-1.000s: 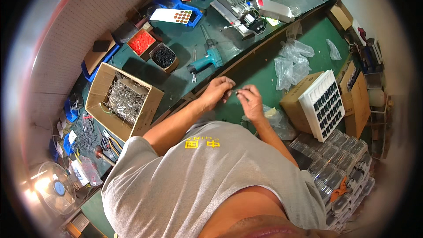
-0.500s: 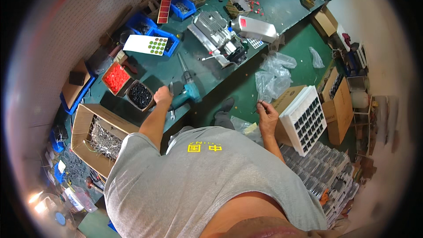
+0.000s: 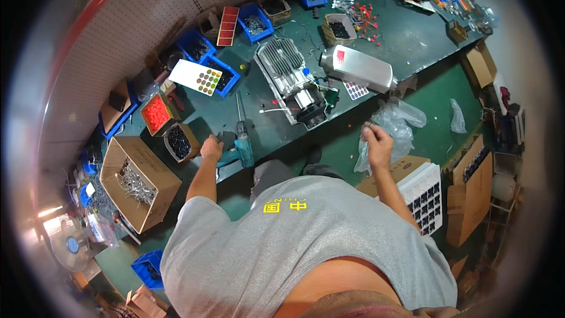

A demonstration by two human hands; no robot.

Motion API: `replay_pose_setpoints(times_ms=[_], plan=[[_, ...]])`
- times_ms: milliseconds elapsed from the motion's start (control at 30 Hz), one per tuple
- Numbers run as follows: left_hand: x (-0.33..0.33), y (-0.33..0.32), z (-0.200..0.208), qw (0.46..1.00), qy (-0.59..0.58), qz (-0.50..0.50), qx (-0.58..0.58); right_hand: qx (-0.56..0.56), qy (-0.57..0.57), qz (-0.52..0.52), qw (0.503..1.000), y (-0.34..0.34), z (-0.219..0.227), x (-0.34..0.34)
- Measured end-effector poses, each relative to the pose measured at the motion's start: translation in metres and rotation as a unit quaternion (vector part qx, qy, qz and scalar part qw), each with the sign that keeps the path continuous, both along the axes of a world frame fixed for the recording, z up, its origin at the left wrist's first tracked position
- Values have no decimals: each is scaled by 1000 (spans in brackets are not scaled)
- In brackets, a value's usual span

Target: The person assembles an electronic device on a workbench. They attach a metal casing to a motor, connect wires, and use a power drill to secure screws. The person also uses pliers to cut a wire and a screwdriver to tighten components.

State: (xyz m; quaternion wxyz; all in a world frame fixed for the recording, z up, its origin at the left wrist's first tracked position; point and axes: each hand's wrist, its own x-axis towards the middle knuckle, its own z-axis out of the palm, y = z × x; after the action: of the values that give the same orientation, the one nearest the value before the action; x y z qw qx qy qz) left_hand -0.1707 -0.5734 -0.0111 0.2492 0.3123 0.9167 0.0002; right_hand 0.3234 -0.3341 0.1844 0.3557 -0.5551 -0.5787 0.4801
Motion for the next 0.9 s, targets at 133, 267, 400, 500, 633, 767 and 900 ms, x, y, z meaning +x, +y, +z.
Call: replay_pose_setpoints(times_ms=[133,267,400,500,633,767,900], plan=[[-2,-2,-8,1000,-2,0,10,21,53,42,997,81,7,-18],[2,0,-1,1000,-2,0,22,-7,148,65,987,132,18,-64],[-6,13,11,984,32,23,171,-17,195,90,976,166,27,-107],[-24,20,39,952,57,24,301,-10,178,118,977,190,29,-142],[-50,49,105,890,97,52,443,-12,209,149,967,213,36,-191],[-52,64,213,789,-18,205,579,-13,237,197,951,247,25,-242],[20,122,227,738,-211,282,576,-22,233,234,944,282,3,-279]])
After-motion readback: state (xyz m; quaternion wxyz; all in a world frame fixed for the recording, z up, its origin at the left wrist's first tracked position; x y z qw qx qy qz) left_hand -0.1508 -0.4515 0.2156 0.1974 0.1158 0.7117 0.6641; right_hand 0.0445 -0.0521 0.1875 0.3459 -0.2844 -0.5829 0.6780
